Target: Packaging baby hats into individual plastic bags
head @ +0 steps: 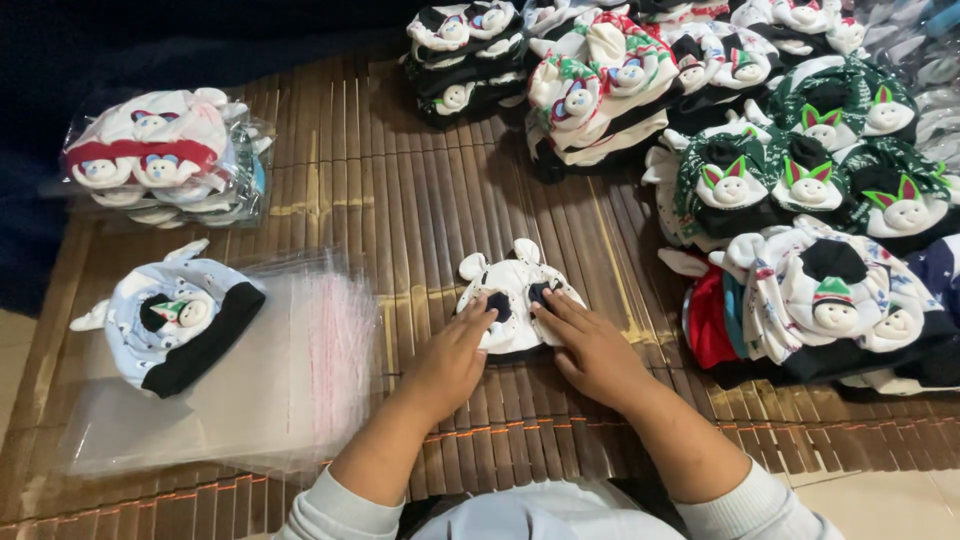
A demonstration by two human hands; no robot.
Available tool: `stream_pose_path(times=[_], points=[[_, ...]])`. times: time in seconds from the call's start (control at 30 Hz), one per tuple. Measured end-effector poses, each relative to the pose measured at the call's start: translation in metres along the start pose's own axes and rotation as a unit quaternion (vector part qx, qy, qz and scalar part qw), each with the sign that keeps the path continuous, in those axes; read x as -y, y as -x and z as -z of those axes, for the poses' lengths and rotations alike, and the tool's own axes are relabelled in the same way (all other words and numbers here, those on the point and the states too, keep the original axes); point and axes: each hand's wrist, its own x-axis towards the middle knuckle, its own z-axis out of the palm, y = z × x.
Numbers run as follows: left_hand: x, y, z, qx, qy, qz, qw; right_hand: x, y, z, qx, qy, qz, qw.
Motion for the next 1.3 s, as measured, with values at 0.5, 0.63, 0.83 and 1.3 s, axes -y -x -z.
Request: stream_pose_path(times=[0.5, 0.63, 0.83, 1.3], points=[[0.027, 0.004, 0.018, -0.282, 0.088, 0.289, 0.911, 0.002, -0.023, 0.043, -0.343, -0.628, -0.324, 0.619], [0.029, 0.011, -0.006, -0.150, -0.219, 0.181, 0.947, -0.049, -0.007, -0.006, -0.149, -0.093, -0.192, 0.966], [0.025, 0.015, -0.008, -0.060, -0.271, 0.215, 0.936, -0.054, 0.001, -0.011, -0.008, 0.030, -0.181, 0.983], [0.009, -0.044, -0.019, 0.030, -0.127, 0.141, 0.981, 0.015, -0.002, -0.025, -0.206, 0.177, 0.107, 0.957]])
